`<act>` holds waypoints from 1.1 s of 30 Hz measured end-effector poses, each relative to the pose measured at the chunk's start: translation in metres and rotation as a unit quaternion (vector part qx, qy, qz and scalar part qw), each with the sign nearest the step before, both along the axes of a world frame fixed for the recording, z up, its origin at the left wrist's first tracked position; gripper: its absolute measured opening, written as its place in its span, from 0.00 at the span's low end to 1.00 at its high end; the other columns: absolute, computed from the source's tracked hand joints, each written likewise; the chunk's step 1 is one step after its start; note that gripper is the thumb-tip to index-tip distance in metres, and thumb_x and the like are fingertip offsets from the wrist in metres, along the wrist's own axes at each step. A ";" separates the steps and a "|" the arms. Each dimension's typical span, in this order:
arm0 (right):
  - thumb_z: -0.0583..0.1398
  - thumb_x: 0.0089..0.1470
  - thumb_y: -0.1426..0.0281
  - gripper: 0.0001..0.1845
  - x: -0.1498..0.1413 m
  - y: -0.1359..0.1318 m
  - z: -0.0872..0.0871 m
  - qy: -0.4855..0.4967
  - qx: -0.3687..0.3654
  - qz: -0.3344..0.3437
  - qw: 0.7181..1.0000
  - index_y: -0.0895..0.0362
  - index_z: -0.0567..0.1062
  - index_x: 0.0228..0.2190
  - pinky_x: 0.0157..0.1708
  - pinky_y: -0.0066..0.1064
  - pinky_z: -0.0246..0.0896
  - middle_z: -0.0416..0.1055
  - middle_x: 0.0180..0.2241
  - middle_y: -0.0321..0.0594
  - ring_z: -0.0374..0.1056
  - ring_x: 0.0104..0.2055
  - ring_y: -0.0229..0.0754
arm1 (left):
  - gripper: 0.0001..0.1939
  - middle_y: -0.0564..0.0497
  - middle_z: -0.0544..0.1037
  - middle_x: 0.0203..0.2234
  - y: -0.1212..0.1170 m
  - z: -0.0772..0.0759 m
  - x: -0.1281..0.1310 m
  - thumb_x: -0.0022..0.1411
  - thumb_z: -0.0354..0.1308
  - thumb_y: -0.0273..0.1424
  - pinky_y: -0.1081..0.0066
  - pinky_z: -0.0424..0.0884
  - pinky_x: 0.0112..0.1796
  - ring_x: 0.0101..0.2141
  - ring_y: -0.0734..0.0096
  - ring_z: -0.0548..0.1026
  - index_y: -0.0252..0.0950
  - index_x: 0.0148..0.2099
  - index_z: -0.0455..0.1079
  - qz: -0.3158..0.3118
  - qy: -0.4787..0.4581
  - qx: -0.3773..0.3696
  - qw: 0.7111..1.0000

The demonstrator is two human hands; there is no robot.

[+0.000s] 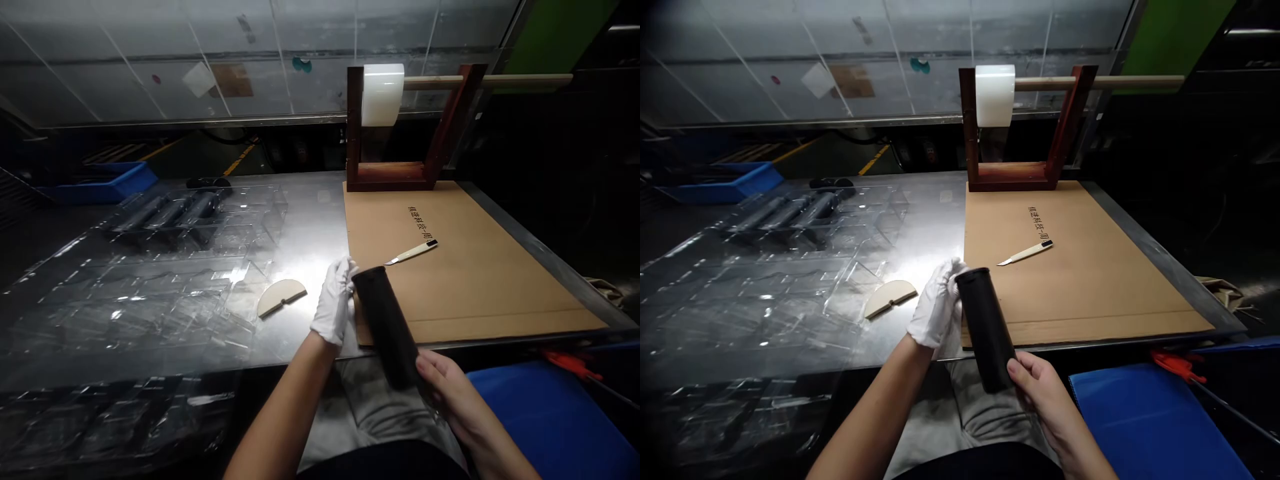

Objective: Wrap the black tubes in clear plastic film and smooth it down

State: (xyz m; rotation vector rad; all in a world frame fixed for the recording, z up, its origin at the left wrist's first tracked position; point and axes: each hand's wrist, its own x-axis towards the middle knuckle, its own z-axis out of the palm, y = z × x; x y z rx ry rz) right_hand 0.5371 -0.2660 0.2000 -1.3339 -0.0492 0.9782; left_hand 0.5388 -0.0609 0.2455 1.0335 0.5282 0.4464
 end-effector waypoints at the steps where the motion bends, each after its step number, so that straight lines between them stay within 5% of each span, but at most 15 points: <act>1: 0.65 0.43 0.49 0.25 0.002 0.004 -0.001 0.010 -0.002 -0.019 1.000 0.58 0.65 0.22 0.16 0.22 0.32 0.48 0.14 0.25 0.38 0.17 0.27 | 0.13 0.49 0.75 0.44 -0.003 0.000 -0.001 0.63 0.54 0.36 0.66 0.67 0.49 0.48 0.66 0.72 0.40 0.49 0.68 0.018 -0.004 0.038 0.999; 7: 0.65 0.46 0.54 0.21 0.014 0.014 0.006 0.057 0.035 -0.055 0.996 0.58 0.68 0.31 0.16 0.20 0.35 0.57 0.17 0.28 0.42 0.17 0.26 | 0.23 0.45 0.61 0.60 -0.052 -0.017 -0.042 0.60 0.58 0.33 0.57 0.48 0.61 0.61 0.58 0.56 0.39 0.58 0.62 0.039 0.035 0.267 0.962; 10: 0.65 0.48 0.58 0.24 0.009 -0.001 0.010 0.046 0.016 -0.102 0.994 0.57 0.70 0.43 0.16 0.19 0.41 0.60 0.20 0.30 0.48 0.19 0.28 | 0.31 0.42 0.51 0.65 -0.083 -0.031 -0.058 0.62 0.55 0.31 0.56 0.54 0.60 0.63 0.55 0.54 0.39 0.65 0.51 -0.004 0.076 0.458 0.886; 13: 0.66 0.47 0.61 0.21 0.001 -0.022 0.019 -0.021 -0.005 -0.204 0.979 0.54 0.70 0.42 0.18 0.19 0.49 0.60 0.21 0.31 0.52 0.21 0.30 | 0.34 0.40 0.47 0.66 -0.095 -0.033 -0.068 0.61 0.55 0.31 0.53 0.56 0.58 0.63 0.51 0.52 0.40 0.67 0.47 -0.009 0.089 0.496 0.864; 16: 0.66 0.46 0.60 0.17 -0.007 -0.032 0.035 -0.063 0.025 -0.195 0.979 0.52 0.71 0.37 0.21 0.24 0.58 0.64 0.25 0.35 0.58 0.24 0.35 | 0.33 0.42 0.55 0.64 -0.088 -0.022 -0.083 0.60 0.58 0.31 0.50 0.53 0.59 0.62 0.48 0.54 0.44 0.65 0.53 -0.053 -0.003 0.416 0.908; 19: 0.68 0.42 0.60 0.17 -0.019 -0.020 0.051 -0.026 0.094 -0.041 0.994 0.53 0.73 0.34 0.23 0.27 0.61 0.67 0.28 0.38 0.61 0.26 0.37 | 0.34 0.42 0.68 0.56 -0.075 -0.009 -0.104 0.53 0.65 0.38 0.51 0.62 0.54 0.56 0.46 0.66 0.45 0.61 0.60 -0.233 -0.111 0.133 0.957; 22: 0.71 0.37 0.68 0.18 -0.033 0.008 0.060 0.028 0.129 0.058 0.990 0.53 0.73 0.32 0.30 0.26 0.63 0.70 0.31 0.37 0.65 0.29 0.35 | 0.37 0.45 0.71 0.50 -0.061 -0.004 -0.124 0.44 0.71 0.33 0.57 0.69 0.47 0.48 0.55 0.73 0.48 0.57 0.63 -0.245 -0.092 -0.094 0.960; 25: 0.70 0.40 0.71 0.16 -0.042 0.039 0.064 0.015 0.127 0.143 0.982 0.54 0.74 0.34 0.37 0.30 0.65 0.73 0.36 0.40 0.69 0.36 0.39 | 0.34 0.47 0.74 0.45 -0.046 -0.003 -0.146 0.43 0.72 0.28 0.60 0.68 0.47 0.45 0.59 0.74 0.43 0.54 0.66 -0.204 -0.057 -0.124 0.969; 28: 0.67 0.44 0.74 0.14 -0.043 0.074 0.064 -0.060 0.132 0.192 0.971 0.54 0.74 0.36 0.41 0.32 0.66 0.74 0.38 0.40 0.70 0.40 0.40 | 0.18 0.47 0.77 0.37 -0.033 -0.007 -0.171 0.51 0.67 0.33 0.63 0.69 0.44 0.39 0.62 0.75 0.36 0.45 0.72 -0.163 0.002 -0.096 0.982; 30: 0.65 0.45 0.75 0.12 -0.040 0.101 0.060 -0.147 0.111 0.215 0.959 0.55 0.74 0.35 0.39 0.32 0.67 0.74 0.36 0.39 0.71 0.40 0.40 | 0.08 0.51 0.77 0.28 -0.026 -0.013 -0.185 0.55 0.63 0.34 0.69 0.69 0.38 0.31 0.70 0.74 0.35 0.35 0.74 -0.063 0.100 -0.041 0.992; 33: 0.60 0.49 0.79 0.09 -0.038 0.141 0.045 -0.358 0.042 0.241 0.901 0.56 0.74 0.33 0.35 0.30 0.67 0.75 0.36 0.39 0.71 0.38 0.39 | 0.10 0.54 0.75 0.24 -0.015 -0.031 -0.197 0.57 0.61 0.36 0.73 0.67 0.35 0.28 0.73 0.71 0.35 0.30 0.72 0.084 0.184 0.016 0.979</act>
